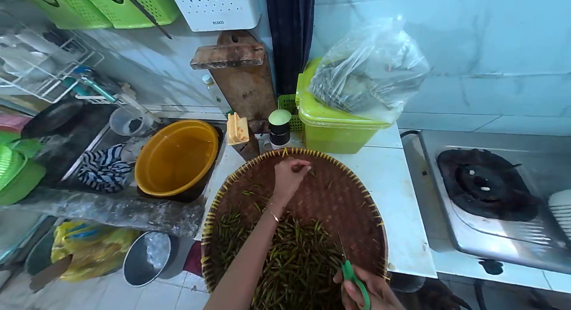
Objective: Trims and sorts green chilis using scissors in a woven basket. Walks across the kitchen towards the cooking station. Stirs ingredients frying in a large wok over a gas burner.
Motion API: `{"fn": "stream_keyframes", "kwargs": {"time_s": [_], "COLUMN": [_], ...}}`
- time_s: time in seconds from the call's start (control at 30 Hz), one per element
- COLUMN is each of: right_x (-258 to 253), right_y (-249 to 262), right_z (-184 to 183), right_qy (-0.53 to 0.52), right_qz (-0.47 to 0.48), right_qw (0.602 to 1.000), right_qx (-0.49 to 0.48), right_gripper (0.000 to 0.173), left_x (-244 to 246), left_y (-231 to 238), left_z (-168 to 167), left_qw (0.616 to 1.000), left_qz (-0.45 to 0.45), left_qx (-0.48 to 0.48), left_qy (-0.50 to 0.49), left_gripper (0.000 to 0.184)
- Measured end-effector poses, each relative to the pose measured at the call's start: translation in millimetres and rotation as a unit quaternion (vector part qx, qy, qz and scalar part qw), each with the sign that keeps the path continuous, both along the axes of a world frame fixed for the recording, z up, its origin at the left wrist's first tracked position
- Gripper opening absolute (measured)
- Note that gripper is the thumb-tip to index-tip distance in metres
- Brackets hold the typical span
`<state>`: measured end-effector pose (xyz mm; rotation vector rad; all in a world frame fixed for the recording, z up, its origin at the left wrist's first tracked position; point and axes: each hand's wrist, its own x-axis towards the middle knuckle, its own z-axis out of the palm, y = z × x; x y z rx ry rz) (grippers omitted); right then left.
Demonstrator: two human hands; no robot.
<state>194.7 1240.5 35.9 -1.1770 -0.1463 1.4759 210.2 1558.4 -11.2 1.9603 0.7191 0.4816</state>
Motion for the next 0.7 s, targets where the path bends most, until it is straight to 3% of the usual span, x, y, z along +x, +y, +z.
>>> {"fn": "stream_keyframes", "kwargs": {"time_s": [0.07, 0.17, 0.27, 0.37, 0.5, 0.6, 0.7], "right_x": [1, 1, 2, 3, 7, 8, 8], "right_y": [-3, -9, -12, -10, -4, -2, -2], "right_z": [-1, 0, 0, 2, 7, 7, 6], "right_qy": [-0.002, -0.009, -0.015, -0.024, -0.029, -0.036, -0.038], "right_qz": [-0.013, -0.021, -0.028, -0.02, -0.006, -0.004, -0.001], "right_qw": [1.0, 1.0, 0.999, 0.998, 0.999, 0.999, 0.999], "right_qx": [0.015, 0.02, 0.039, 0.045, 0.042, 0.041, 0.039], "right_gripper": [0.033, 0.033, 0.03, 0.03, 0.03, 0.03, 0.031], "left_x": [3, -11, -37, -52, -54, -60, -75], "left_y": [1, -7, -32, -60, -70, -66, -60], "left_z": [-4, -1, 17, 24, 27, 31, 35], "left_qw": [0.995, 0.987, 0.983, 0.932, 0.896, 0.91, 0.941], "left_qz": [0.002, 0.036, -0.013, -0.158, -0.23, -0.204, -0.15], "left_qx": [0.096, 0.15, 0.096, -0.009, -0.034, -0.049, -0.081], "left_qy": [0.014, 0.053, 0.155, 0.327, 0.379, 0.358, 0.293], "left_gripper": [0.02, 0.041, 0.042, 0.058, 0.033, 0.023, 0.028]}}
